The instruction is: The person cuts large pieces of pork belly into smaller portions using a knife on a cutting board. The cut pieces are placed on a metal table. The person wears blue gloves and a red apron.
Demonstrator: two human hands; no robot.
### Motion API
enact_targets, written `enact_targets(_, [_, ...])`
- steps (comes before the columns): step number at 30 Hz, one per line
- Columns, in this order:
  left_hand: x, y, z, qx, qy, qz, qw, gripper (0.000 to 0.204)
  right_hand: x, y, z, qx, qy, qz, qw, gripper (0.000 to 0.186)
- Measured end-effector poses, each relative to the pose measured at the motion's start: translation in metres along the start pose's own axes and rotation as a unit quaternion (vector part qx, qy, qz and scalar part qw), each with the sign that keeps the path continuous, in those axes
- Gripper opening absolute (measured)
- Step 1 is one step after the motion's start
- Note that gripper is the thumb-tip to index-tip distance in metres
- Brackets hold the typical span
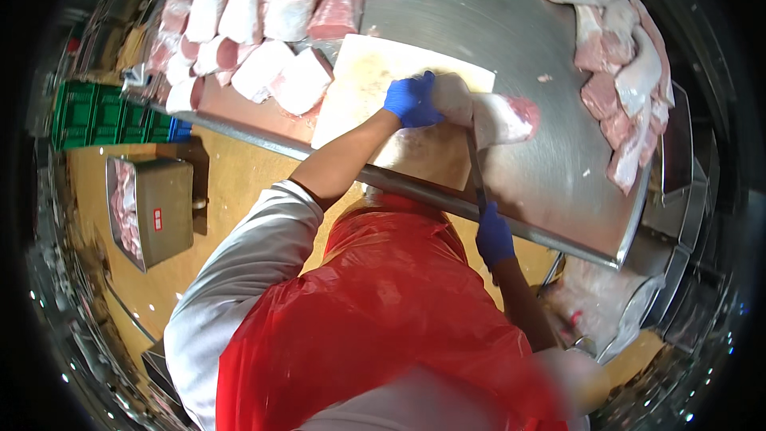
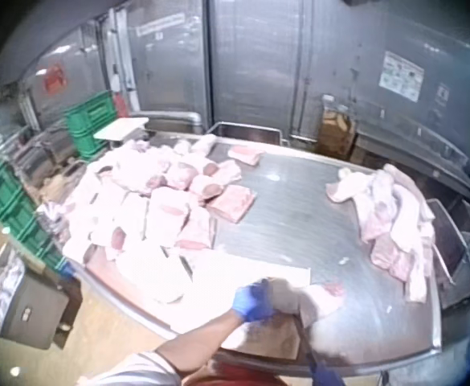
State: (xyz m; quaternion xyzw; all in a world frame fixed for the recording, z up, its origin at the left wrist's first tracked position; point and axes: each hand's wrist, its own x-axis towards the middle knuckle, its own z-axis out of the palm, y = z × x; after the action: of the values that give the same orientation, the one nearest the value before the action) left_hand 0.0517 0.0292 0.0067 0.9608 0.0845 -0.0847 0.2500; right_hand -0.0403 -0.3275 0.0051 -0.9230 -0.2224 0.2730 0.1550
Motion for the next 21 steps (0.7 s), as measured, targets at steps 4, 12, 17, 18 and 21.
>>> enact_targets(4, [-0.028, -0.069, 0.041, -0.550, -0.112, -0.089, 0.823, 0.055, -0.032, 0.003, -0.004, -0.018, 0.018, 0.044, 0.999, 0.013])
enact_targets(12, [-0.131, -0.028, -0.047, -0.709, -0.037, -0.067, 0.701, 0.022, 0.111, -0.066, 0.024, 0.029, 0.179, -0.079, 0.980, 0.025])
enact_targets(17, [-0.120, -0.077, -0.166, -0.776, 0.104, -0.134, 0.608, 0.048, 0.131, -0.109, -0.004, 0.194, 0.231, -0.073, 0.951, 0.020])
enact_targets(18, [-0.112, -0.109, -0.195, -0.776, 0.136, -0.077, 0.611, 0.052, 0.123, -0.115, -0.015, 0.206, 0.225, -0.085, 0.948, 0.018])
enact_targets(21, [-0.077, -0.169, -0.299, -0.803, 0.192, 0.021, 0.563, 0.039, 0.100, -0.089, -0.019, 0.198, 0.217, -0.066, 0.953, 0.016])
